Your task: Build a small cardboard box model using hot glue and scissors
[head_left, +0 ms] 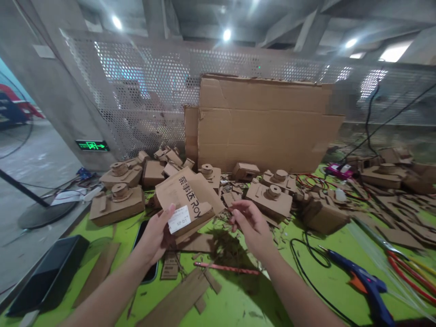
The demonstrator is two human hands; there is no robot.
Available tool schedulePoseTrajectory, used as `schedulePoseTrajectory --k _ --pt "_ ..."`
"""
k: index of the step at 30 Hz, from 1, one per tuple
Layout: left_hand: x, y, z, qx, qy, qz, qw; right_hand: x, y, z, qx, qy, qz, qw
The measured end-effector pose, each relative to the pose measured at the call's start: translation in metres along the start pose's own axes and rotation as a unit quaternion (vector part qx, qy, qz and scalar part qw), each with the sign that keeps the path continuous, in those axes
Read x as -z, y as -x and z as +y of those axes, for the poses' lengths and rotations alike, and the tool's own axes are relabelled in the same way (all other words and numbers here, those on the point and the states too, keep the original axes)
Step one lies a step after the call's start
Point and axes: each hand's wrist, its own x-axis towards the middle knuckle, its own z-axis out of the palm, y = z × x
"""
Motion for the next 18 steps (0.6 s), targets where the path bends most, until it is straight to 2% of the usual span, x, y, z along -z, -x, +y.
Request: schedulePoseTrajectory --k 4,8,11,18 --pt "-0.002 0.002 -0.002 0.012 -0.015 -0.013 1.000 0.004 0.005 -0.019 0.046 0.109 -0.035 0.992" --pt "-0.006 0.005 -0.004 0.023 -0.047 -0.039 0.998 0.004 0.013 -0.037 0.123 0.252 -0.123 0.952" --pt "-0.008 0.007 -0.005 0.013 -0.062 -0.029 0.998 0.003 0.016 -0.039 0.127 0.266 -0.154 0.943" --pt "0.004 0.001 -0.015 -0.047 -0.073 -0.037 0.996 0.006 0.020 -0.032 0.136 0.265 -0.161 0.941"
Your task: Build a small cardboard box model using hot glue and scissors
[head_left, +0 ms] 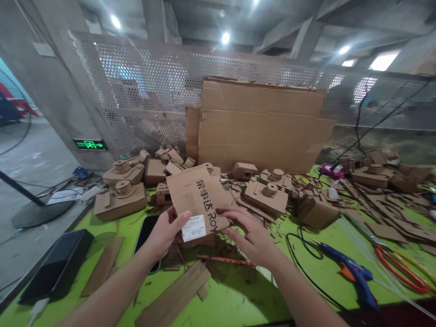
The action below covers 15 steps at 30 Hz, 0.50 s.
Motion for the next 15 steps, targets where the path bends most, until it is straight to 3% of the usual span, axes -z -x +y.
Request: schedulePoseTrajectory --k 10,15 --pt "0.007 0.000 -0.003 -0.026 -0.009 -0.036 0.999 0.001 0.003 0.001 0.018 0.045 -0.016 0.999" --pt "0.010 -0.003 -0.002 -0.042 -0.003 -0.046 0.998 0.018 0.019 -0.013 0.019 0.126 0.007 0.992"
